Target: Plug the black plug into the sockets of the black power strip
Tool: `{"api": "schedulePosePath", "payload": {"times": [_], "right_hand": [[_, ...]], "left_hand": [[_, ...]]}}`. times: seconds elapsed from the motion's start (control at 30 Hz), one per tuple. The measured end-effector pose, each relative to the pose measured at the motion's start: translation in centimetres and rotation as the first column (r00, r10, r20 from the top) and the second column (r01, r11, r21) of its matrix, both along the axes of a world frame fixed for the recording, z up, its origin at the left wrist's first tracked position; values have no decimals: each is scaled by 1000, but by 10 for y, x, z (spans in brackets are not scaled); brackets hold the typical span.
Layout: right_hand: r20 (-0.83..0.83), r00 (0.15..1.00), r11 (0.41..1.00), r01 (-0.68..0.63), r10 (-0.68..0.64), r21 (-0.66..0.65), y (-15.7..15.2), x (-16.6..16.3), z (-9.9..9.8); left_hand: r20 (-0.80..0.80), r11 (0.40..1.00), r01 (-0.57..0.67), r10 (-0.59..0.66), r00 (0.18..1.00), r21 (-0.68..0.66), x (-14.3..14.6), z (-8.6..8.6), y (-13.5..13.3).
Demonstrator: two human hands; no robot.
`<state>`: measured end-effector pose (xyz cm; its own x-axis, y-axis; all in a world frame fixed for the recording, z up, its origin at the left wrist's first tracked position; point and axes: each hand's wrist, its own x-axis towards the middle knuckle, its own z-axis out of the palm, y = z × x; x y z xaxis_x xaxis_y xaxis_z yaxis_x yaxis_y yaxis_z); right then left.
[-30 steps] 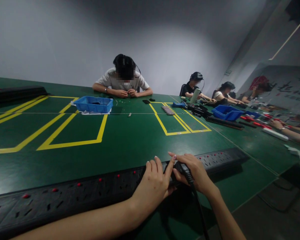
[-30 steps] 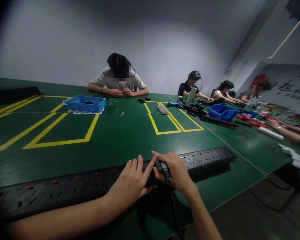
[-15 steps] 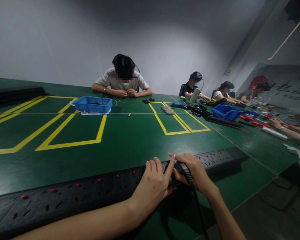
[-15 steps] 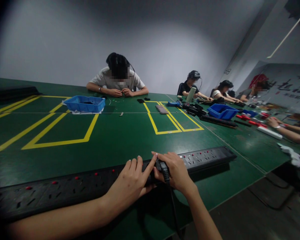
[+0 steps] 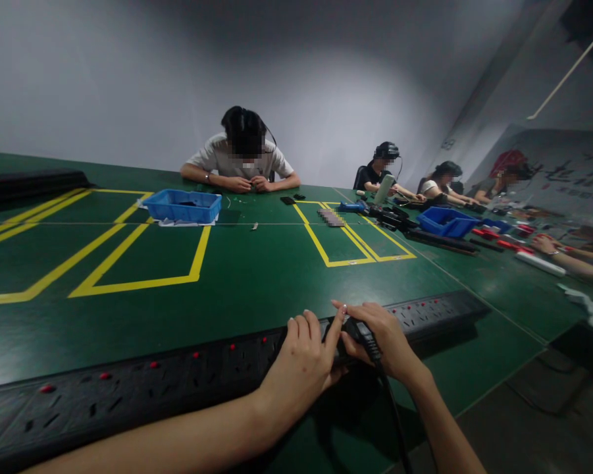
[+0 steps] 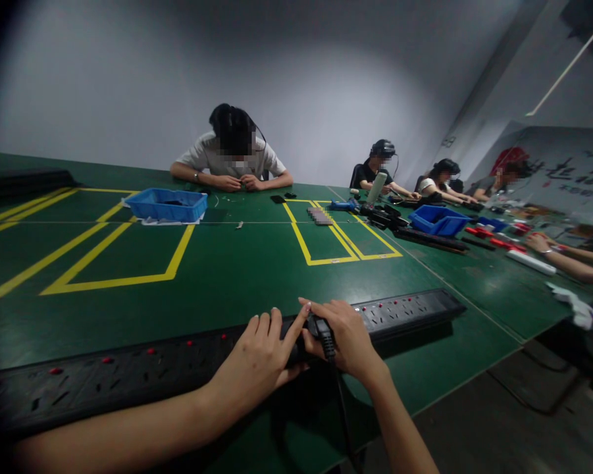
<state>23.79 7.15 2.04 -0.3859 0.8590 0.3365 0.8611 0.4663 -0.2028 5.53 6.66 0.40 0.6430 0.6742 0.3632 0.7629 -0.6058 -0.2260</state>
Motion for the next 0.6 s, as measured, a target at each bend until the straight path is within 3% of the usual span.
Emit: {"api": "schedulePosePath", "payload": {"times": [0.6], "right_hand": [[-21, 1000, 1000, -20, 20, -6, -1, -1, 3]], "left_hand": [[-11, 1000, -6, 6, 1000, 2, 0, 5, -1]]}}
